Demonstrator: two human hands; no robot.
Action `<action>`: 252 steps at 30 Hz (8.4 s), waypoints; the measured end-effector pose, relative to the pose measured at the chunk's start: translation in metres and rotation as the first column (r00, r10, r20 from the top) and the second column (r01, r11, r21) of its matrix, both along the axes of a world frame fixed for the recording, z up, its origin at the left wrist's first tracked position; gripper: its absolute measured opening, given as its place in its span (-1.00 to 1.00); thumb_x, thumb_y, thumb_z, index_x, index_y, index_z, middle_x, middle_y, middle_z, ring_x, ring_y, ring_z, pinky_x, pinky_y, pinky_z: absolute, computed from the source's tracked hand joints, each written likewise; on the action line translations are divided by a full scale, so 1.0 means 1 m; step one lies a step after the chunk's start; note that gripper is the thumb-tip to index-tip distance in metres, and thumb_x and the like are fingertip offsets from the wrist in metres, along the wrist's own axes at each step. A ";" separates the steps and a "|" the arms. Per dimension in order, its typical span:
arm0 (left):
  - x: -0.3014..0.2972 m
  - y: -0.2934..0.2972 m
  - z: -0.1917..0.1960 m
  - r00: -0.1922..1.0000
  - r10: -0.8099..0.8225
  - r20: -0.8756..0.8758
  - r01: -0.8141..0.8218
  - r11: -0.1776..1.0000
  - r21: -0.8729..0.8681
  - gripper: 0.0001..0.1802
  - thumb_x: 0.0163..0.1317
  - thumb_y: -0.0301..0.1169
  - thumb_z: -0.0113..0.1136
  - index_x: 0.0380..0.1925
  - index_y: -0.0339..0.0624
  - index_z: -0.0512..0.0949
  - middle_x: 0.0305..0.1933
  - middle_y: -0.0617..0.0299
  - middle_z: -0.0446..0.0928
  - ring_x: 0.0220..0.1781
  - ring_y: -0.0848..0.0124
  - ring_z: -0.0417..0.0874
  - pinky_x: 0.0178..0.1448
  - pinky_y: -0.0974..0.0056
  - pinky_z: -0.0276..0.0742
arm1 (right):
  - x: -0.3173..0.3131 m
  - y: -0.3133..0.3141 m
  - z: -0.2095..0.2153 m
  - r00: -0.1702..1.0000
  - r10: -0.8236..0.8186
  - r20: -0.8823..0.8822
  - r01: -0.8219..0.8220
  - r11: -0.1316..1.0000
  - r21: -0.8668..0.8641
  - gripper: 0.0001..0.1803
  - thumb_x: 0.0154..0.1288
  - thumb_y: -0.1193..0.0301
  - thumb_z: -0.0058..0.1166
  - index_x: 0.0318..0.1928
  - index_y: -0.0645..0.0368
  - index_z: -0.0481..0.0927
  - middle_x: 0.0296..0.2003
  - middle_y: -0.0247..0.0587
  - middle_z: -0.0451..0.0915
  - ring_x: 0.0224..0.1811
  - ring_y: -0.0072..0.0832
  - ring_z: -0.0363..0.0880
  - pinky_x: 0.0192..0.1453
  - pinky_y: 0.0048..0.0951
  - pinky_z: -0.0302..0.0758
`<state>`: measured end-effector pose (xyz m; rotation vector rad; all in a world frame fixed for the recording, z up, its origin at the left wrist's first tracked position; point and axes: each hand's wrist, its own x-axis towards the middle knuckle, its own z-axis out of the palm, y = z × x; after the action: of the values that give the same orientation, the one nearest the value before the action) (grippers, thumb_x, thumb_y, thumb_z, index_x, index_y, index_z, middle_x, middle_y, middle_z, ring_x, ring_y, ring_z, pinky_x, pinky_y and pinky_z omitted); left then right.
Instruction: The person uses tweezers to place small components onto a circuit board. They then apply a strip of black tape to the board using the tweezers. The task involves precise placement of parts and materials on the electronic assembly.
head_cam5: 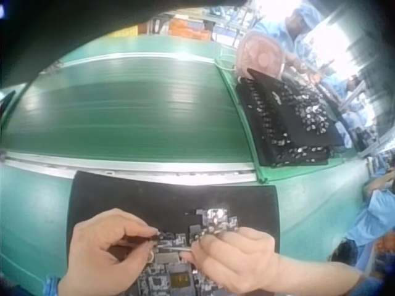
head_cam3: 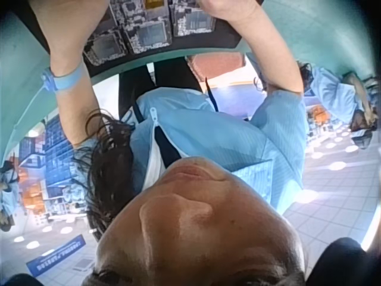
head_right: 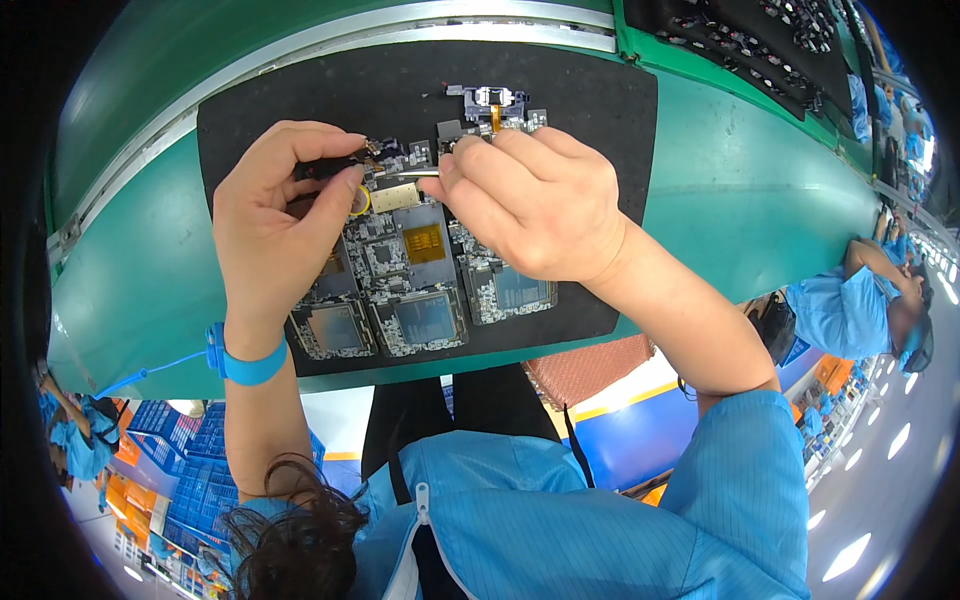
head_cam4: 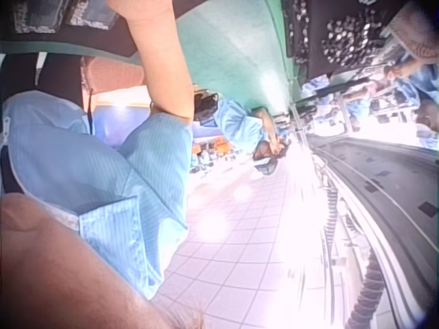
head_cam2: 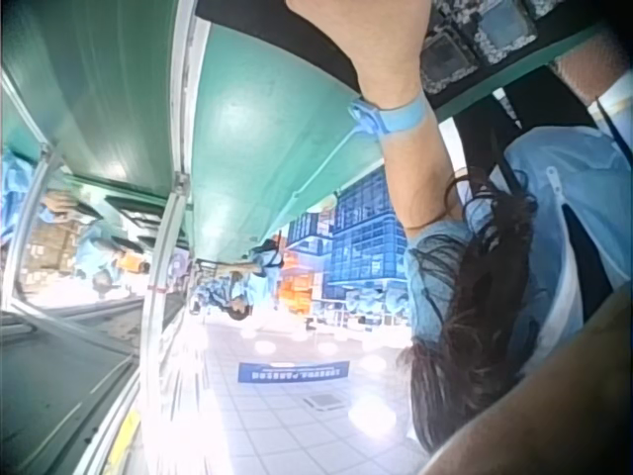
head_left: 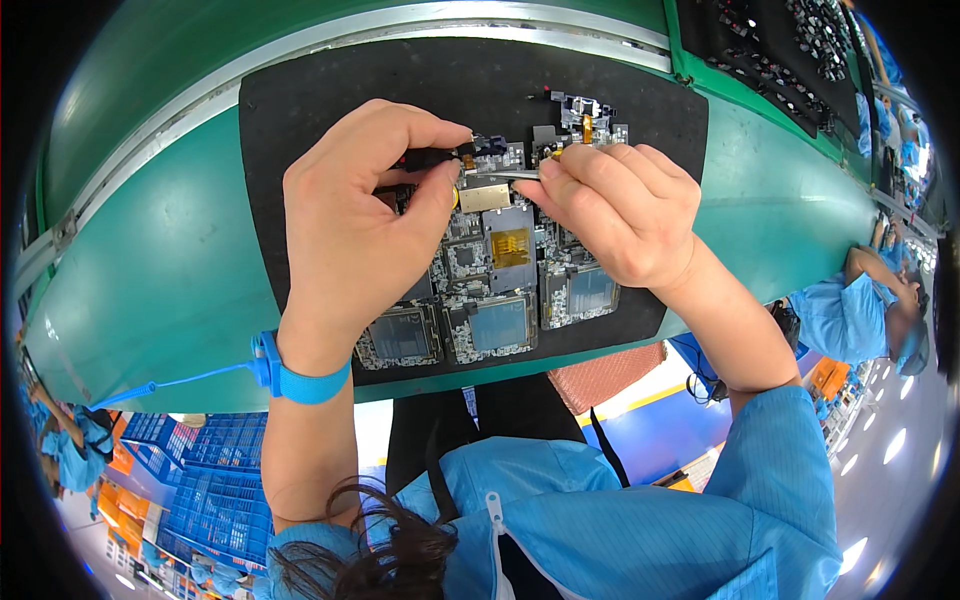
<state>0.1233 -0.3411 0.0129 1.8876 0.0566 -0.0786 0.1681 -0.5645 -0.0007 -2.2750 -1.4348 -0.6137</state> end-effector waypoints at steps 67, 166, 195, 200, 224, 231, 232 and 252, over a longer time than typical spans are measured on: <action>-0.008 0.072 0.038 0.984 -0.175 -0.001 0.175 0.984 -0.003 -0.80 0.27 -0.65 0.21 -0.11 -0.34 0.64 -0.06 0.17 0.65 -0.08 0.42 0.67 -0.01 0.38 0.60 | 0.137 -0.155 0.109 0.627 -0.645 -0.438 0.695 0.716 -0.060 -0.67 0.26 0.44 0.25 0.05 0.08 0.68 -0.28 -0.40 0.69 -0.50 -0.66 0.47 -0.39 -0.62 0.40; -0.014 0.068 -0.012 0.988 -0.020 0.155 0.016 1.000 0.024 -0.55 0.03 -0.69 0.31 -0.03 -0.12 0.70 -0.11 0.13 0.70 -0.02 0.21 0.66 0.04 0.25 0.58 | 0.018 0.082 0.047 0.693 -0.242 -0.679 0.155 0.970 -0.188 -0.80 0.17 0.40 0.41 -0.45 0.25 0.67 -0.62 -0.26 0.54 -0.62 -0.58 0.46 -0.51 -0.53 0.37; -0.014 0.066 -0.013 0.986 -0.006 0.165 0.001 1.000 0.030 -0.56 0.04 -0.70 0.29 -0.03 -0.14 0.71 -0.09 0.11 0.70 0.00 0.21 0.67 0.07 0.25 0.58 | 0.057 0.083 0.055 0.899 0.188 -0.395 -0.264 0.953 -0.148 -0.77 0.13 0.36 0.32 -0.48 0.12 0.50 -0.59 -0.24 0.44 -0.56 -0.19 0.50 -0.49 -0.24 0.42; -0.015 0.067 -0.012 0.988 -0.043 0.148 0.035 0.998 0.053 -0.56 0.10 -0.72 0.28 0.02 -0.20 0.67 -0.04 0.14 0.65 0.01 0.30 0.64 0.09 0.31 0.56 | 0.054 0.081 0.053 0.915 0.176 -0.362 -0.242 0.960 -0.143 -0.77 0.13 0.34 0.33 -0.47 0.12 0.51 -0.59 -0.25 0.46 -0.57 -0.25 0.51 -0.50 -0.28 0.41; -0.013 0.066 -0.012 0.986 -0.026 0.162 0.021 0.999 0.036 -0.57 0.05 -0.69 0.30 -0.04 -0.13 0.70 -0.13 0.11 0.69 -0.04 0.18 0.65 0.02 0.24 0.57 | -0.012 0.067 0.004 0.994 -0.110 0.017 0.110 0.994 0.022 -0.74 0.00 0.31 0.42 -0.43 0.07 0.56 -0.53 -0.40 0.50 -0.54 -0.50 0.51 -0.52 -0.49 0.31; -0.013 0.066 -0.012 0.986 -0.029 0.164 0.021 0.998 0.053 -0.57 0.06 -0.69 0.30 -0.03 -0.12 0.70 -0.12 0.12 0.69 -0.04 0.18 0.65 0.02 0.24 0.57 | -0.012 0.067 0.004 0.994 -0.076 0.072 0.076 0.997 0.003 -0.77 0.02 0.33 0.42 -0.41 0.11 0.60 -0.51 -0.41 0.52 -0.53 -0.51 0.51 -0.50 -0.50 0.32; -0.013 0.066 -0.012 0.987 -0.031 0.160 0.022 0.998 0.054 -0.57 0.06 -0.69 0.30 -0.03 -0.12 0.70 -0.12 0.12 0.69 -0.03 0.18 0.65 0.02 0.24 0.57 | -0.012 0.067 0.004 0.995 -0.071 0.072 0.071 0.997 0.001 -0.77 0.03 0.34 0.42 -0.41 0.12 0.60 -0.51 -0.42 0.53 -0.52 -0.52 0.51 -0.50 -0.50 0.32; -0.013 0.067 -0.003 0.983 -0.126 0.136 0.102 0.980 0.172 -0.57 0.12 -0.68 0.32 0.03 -0.17 0.68 -0.04 0.21 0.62 -0.05 0.45 0.60 0.07 0.40 0.50 | -0.017 0.053 0.011 0.987 -0.109 -0.115 0.109 0.994 -0.008 -0.71 -0.02 0.33 0.50 -0.39 0.08 0.60 -0.48 -0.37 0.60 -0.49 -0.46 0.58 -0.48 -0.46 0.35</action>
<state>0.1107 -0.2739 0.0100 2.0554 -0.1503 -0.0138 0.1506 -0.5115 0.0101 -2.3612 -1.2646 -0.5033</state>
